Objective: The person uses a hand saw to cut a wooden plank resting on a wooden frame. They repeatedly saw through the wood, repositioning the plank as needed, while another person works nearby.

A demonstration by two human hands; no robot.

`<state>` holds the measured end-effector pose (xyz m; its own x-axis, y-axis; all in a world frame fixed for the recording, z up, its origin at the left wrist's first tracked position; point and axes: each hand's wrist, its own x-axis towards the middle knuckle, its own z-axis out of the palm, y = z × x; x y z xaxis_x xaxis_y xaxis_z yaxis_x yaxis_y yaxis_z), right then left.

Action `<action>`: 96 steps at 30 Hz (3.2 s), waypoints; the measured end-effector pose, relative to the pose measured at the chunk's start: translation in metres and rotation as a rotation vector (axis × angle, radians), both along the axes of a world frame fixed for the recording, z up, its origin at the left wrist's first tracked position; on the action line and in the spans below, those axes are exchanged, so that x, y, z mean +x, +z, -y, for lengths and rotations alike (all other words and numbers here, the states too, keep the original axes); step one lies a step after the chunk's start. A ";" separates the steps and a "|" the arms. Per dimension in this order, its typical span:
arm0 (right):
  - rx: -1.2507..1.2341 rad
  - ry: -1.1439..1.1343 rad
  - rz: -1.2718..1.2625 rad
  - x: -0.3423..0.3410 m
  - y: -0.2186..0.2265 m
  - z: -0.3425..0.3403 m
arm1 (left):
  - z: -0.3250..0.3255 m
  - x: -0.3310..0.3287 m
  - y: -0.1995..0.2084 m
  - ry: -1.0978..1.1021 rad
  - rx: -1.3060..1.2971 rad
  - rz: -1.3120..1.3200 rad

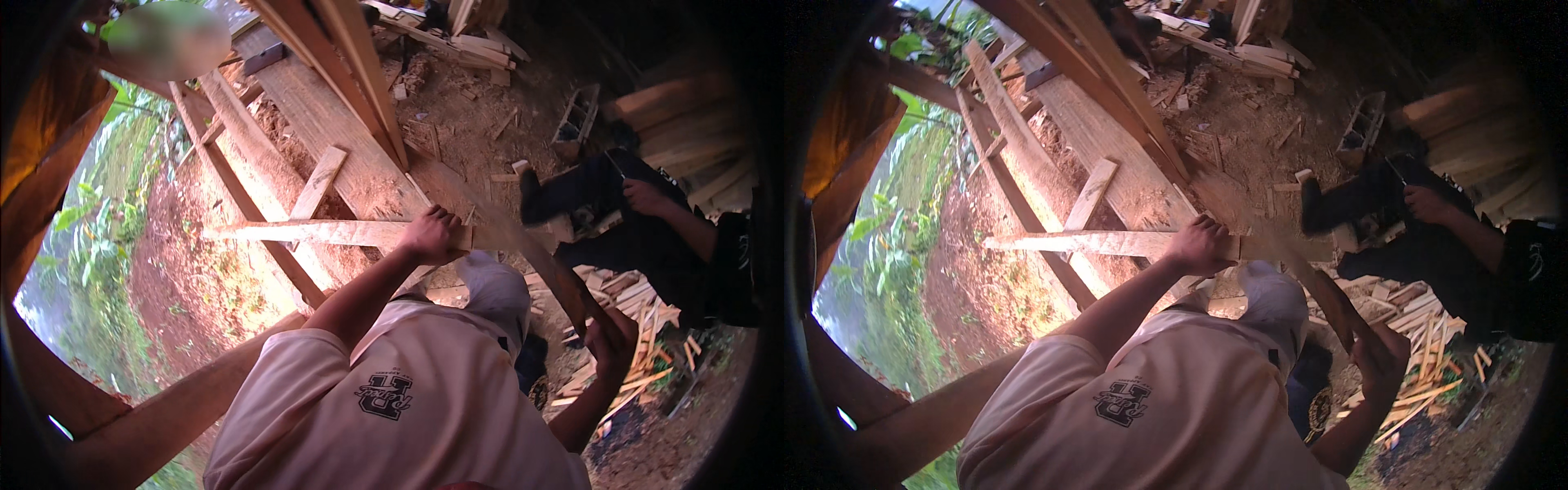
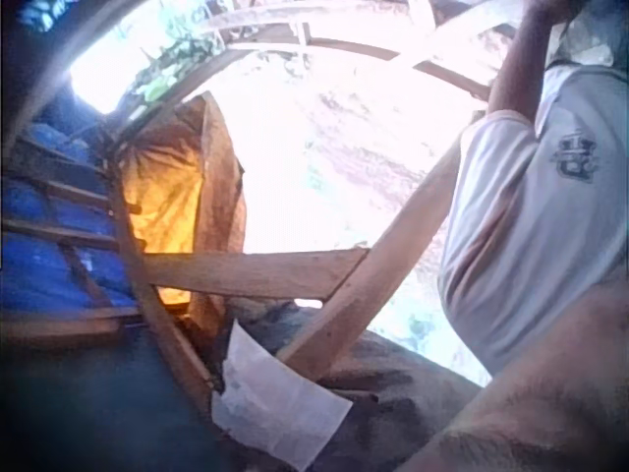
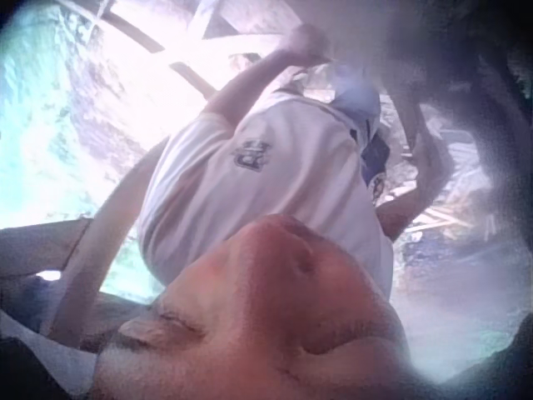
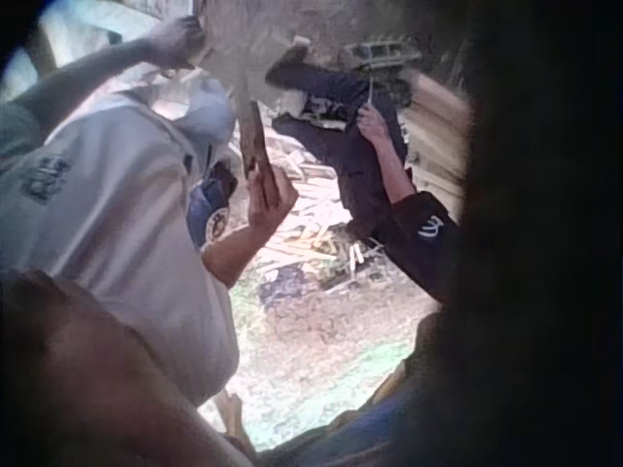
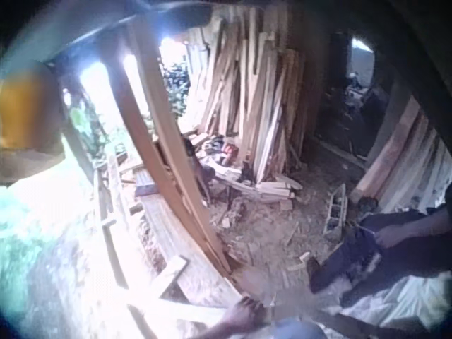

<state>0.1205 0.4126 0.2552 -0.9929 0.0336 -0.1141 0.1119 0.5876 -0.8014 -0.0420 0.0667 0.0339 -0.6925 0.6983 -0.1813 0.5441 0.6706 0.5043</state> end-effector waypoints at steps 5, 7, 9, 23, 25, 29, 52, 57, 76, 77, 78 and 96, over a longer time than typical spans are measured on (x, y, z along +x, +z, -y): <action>-0.302 0.105 0.048 -0.046 0.019 0.010 | 0.000 0.003 -0.013 -0.001 -0.032 -0.043; -0.560 0.075 0.146 -0.075 -0.007 0.025 | -0.001 0.003 -0.008 -0.015 -0.066 -0.026; -0.805 0.070 0.275 -0.123 -0.041 0.050 | 0.000 0.009 -0.030 0.032 0.014 -0.144; -0.460 -0.076 0.407 -0.310 -0.307 0.238 | -0.003 -0.001 -0.002 0.014 -0.024 -0.006; -0.328 0.042 0.437 -0.298 -0.274 0.227 | 0.003 0.004 -0.009 0.046 0.024 -0.034; -0.244 0.166 0.235 -0.251 -0.269 0.152 | -0.001 0.004 -0.012 0.054 0.050 -0.066; 0.119 0.232 -0.266 -0.087 -0.123 0.107 | 0.015 0.018 0.157 -0.102 0.144 -0.216; -0.173 0.157 -0.285 -0.076 -0.100 0.126 | 0.017 0.017 0.208 -0.028 0.210 -0.034; 0.807 0.616 -0.056 -0.116 -0.007 0.084 | -0.019 0.011 0.175 -0.117 0.062 -0.025; 0.914 0.647 0.012 -0.120 -0.005 0.083 | -0.025 0.010 0.164 -0.129 0.050 0.006; 0.942 0.676 0.038 -0.123 -0.017 0.076 | -0.032 0.012 0.153 -0.209 0.128 -0.045; 1.077 0.996 0.513 -0.072 -0.064 0.020 | -0.106 0.059 0.072 -0.430 0.131 0.369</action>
